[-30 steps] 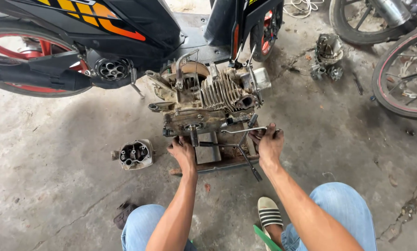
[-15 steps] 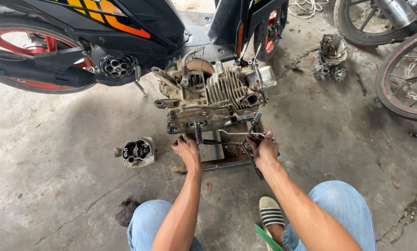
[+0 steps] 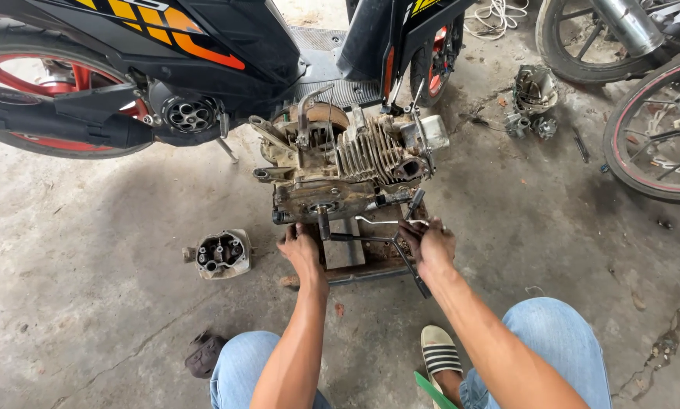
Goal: Repairing a motorcycle engine by loosening bolts with a wrench and adjusting components
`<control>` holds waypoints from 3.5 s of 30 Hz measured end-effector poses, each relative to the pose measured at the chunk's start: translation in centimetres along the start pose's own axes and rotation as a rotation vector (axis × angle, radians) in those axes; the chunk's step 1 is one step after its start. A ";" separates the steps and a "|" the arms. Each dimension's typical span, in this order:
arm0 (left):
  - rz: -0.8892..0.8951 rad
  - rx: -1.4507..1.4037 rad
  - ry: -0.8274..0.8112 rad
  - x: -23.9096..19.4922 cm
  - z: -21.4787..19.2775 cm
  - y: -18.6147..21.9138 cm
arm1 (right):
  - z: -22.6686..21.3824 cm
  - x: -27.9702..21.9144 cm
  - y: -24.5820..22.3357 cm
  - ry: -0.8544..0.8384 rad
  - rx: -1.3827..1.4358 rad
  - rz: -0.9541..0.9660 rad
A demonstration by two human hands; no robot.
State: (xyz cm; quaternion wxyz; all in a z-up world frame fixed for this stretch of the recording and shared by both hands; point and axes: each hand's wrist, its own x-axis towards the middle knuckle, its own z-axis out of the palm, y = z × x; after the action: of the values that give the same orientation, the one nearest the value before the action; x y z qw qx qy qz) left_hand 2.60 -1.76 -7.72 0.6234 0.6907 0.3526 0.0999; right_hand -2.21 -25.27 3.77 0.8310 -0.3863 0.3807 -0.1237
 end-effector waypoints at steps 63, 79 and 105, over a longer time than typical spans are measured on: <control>-0.232 -0.329 0.071 -3.4 -4.4 6.2 | 7.0 -8.1 4.7 -0.215 -0.093 -0.037; -0.310 -0.365 -0.080 -2.3 -4.8 6.7 | 5.7 -9.4 5.0 -0.667 -0.827 -0.661; -0.234 -0.360 0.048 -5.1 -5.4 9.1 | 4.1 -3.2 6.4 -0.183 -0.132 0.175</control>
State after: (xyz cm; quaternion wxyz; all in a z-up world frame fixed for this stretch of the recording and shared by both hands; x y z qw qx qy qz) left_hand -0.89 -0.39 3.39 0.7353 0.5201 0.4217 0.1049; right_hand -1.99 -17.13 2.47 0.8426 -0.4153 0.3428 0.0105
